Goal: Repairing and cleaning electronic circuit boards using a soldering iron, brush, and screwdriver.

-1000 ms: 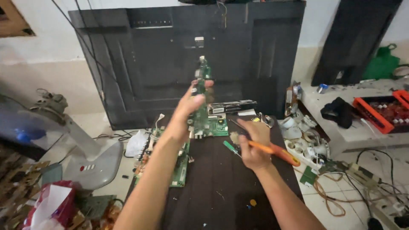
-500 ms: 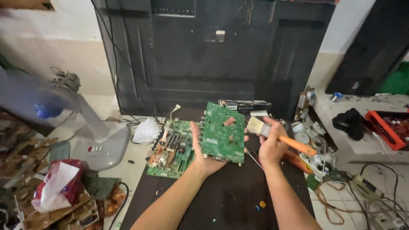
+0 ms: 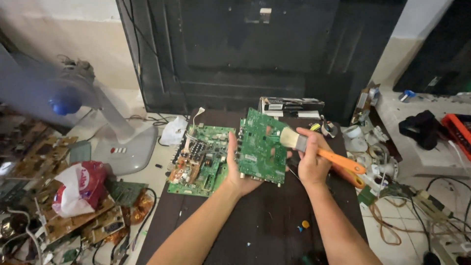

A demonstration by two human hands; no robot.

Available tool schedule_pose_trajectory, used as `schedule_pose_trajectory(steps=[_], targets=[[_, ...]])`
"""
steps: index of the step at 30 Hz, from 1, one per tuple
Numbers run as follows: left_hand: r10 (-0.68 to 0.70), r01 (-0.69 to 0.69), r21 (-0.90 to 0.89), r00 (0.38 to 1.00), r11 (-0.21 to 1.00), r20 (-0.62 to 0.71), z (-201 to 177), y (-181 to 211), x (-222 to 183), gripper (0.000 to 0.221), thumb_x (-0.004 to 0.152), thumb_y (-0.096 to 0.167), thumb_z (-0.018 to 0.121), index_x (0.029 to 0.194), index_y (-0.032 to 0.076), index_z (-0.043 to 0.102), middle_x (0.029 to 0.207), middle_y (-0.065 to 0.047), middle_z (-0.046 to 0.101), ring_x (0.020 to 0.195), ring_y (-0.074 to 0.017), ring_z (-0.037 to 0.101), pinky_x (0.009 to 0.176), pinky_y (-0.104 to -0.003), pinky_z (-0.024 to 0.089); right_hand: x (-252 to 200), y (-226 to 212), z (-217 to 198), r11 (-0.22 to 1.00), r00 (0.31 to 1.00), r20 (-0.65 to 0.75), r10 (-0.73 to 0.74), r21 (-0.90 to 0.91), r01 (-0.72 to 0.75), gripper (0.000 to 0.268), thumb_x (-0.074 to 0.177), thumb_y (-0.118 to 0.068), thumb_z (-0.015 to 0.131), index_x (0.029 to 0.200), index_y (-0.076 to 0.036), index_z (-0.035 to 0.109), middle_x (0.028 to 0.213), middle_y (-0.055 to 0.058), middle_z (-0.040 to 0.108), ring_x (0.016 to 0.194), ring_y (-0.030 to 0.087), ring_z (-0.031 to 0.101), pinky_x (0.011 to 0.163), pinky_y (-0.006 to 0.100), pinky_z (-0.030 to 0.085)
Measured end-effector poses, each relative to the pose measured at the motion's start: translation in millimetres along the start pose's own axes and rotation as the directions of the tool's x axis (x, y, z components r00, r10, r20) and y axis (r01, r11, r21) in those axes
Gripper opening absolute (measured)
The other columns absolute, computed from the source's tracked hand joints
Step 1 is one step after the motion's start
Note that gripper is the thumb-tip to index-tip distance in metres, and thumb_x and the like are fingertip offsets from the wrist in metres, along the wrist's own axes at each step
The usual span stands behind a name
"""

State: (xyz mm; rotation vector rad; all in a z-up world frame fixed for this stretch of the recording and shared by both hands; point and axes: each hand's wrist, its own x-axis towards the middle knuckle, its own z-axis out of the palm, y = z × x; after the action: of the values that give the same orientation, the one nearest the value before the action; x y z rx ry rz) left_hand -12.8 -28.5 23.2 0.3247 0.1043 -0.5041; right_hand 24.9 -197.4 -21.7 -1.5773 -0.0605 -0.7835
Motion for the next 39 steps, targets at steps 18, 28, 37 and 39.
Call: schedule_pose_trajectory(steps=[18,28,37,39], targets=[[-0.042,0.072,-0.05,0.892,0.996,0.449,-34.7,9.4,24.6,0.072,0.102,0.061,0.046,0.152,0.01,0.05,0.143,-0.018,0.06,0.126,-0.0465,0.06,0.108,-0.065,0.048,-34.2,-106.6,-1.0,0.923,0.646,0.727,-0.234,-0.042,0.381,0.024,0.084,-0.006,0.069,0.108,-0.006,0.073,0.09,0.002,0.074,0.057,0.011,0.058,0.053,0.023,0.047],[0.014,-0.034,0.039,0.908,0.999,0.419,-23.8,8.3,19.1,0.073,0.1,0.06,0.044,0.15,0.007,0.049,0.144,-0.021,0.057,0.13,-0.0445,0.056,0.114,-0.063,0.044,-35.2,-96.2,-4.5,0.925,0.733,0.631,-0.253,-0.063,0.374,0.026,0.087,-0.007,0.067,0.112,-0.002,0.071,0.104,0.007,0.078,0.068,0.013,0.068,0.061,0.023,0.053],[-0.084,0.077,0.05,0.986,0.996,0.146,-18.8,10.7,27.3,0.096,0.084,0.077,0.054,0.156,0.014,0.048,0.16,-0.02,0.044,0.146,-0.0419,0.042,0.119,-0.061,0.035,-33.0,-76.6,2.6,0.817,0.732,0.496,-0.466,-0.076,0.572,0.018,0.091,-0.017,0.074,0.106,-0.012,0.08,0.085,0.003,0.076,0.074,0.024,0.076,0.071,0.032,0.059],[-0.093,0.084,0.064,0.983,0.994,0.16,-25.0,9.2,33.3,0.095,0.085,0.077,0.053,0.157,0.015,0.047,0.161,-0.019,0.043,0.147,-0.041,0.041,0.12,-0.06,0.034,-31.7,-82.5,4.7,0.787,0.701,0.49,-0.518,-0.049,0.615,0.017,0.091,-0.015,0.073,0.106,-0.01,0.08,0.084,0.004,0.076,0.07,0.025,0.075,0.068,0.032,0.059]])
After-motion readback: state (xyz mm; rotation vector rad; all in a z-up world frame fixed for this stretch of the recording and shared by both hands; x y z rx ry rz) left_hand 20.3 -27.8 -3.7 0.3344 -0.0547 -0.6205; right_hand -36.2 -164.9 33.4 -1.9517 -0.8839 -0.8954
